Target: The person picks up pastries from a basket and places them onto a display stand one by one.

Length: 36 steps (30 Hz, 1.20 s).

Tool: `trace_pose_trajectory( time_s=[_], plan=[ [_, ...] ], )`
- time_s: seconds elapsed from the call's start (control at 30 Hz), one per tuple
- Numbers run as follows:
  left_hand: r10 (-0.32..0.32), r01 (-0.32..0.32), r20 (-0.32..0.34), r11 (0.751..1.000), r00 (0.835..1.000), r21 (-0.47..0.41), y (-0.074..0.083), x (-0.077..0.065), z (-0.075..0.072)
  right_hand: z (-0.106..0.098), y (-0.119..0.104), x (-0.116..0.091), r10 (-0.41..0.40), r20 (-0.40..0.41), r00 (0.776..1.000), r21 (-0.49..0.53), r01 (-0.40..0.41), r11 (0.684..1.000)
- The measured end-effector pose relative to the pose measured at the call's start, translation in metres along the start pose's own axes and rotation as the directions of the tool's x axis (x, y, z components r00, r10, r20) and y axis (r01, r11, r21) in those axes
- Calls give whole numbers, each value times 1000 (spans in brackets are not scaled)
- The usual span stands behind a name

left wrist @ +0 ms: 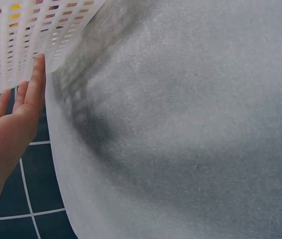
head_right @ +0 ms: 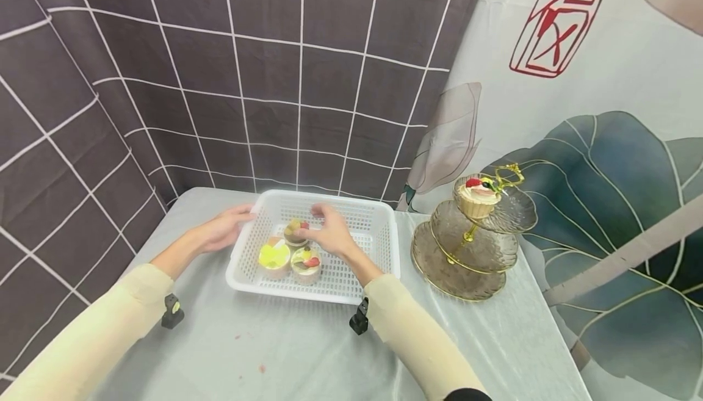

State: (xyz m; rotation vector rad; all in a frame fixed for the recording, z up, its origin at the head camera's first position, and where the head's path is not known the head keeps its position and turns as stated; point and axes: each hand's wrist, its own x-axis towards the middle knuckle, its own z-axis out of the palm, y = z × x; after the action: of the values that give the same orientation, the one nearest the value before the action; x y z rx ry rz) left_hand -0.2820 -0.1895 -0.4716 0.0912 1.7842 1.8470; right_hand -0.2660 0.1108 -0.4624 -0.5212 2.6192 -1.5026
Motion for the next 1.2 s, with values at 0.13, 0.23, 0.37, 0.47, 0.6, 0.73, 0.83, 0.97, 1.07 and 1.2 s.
trace_pose_trajectory(
  time_s=[0.13,0.23,0.37,0.47,0.6,0.73,0.83,0.97,1.07,1.2],
  plan=[
    [-3,3,-5,1000,1000,2,1,-1,1,5,-1,4,35,30,999,-50,-34,998],
    [-4,4,-8,1000,1000,1,1,-2,3,8,1,8,51,64,997,-90,-45,995],
    [-2,2,-8,1000,1000,4,1,-2,4,10,5,12,80,116,990,-143,-63,988],
    [5,-5,-7,1000,1000,7,1,-2,5,11,7,13,108,150,983,-169,-82,982],
    [4,-4,-9,1000,1000,11,0,-2,5,13,11,15,135,181,974,-185,-101,978],
    [2,-2,-5,1000,1000,7,0,-2,5,14,15,19,145,196,970,-199,-105,974],
    [7,-7,-1,1000,1000,2,1,-1,4,14,17,20,154,206,966,-215,-108,971],
    [7,-7,-4,1000,1000,-3,0,-1,3,16,17,21,179,204,963,-224,-132,966],
    [5,-5,-6,1000,1000,-11,-1,-1,2,18,17,21,192,190,963,-224,-148,963],
    [3,-3,-7,1000,1000,-6,-3,0,1,20,17,22,195,182,964,-229,-152,962]
  ],
)
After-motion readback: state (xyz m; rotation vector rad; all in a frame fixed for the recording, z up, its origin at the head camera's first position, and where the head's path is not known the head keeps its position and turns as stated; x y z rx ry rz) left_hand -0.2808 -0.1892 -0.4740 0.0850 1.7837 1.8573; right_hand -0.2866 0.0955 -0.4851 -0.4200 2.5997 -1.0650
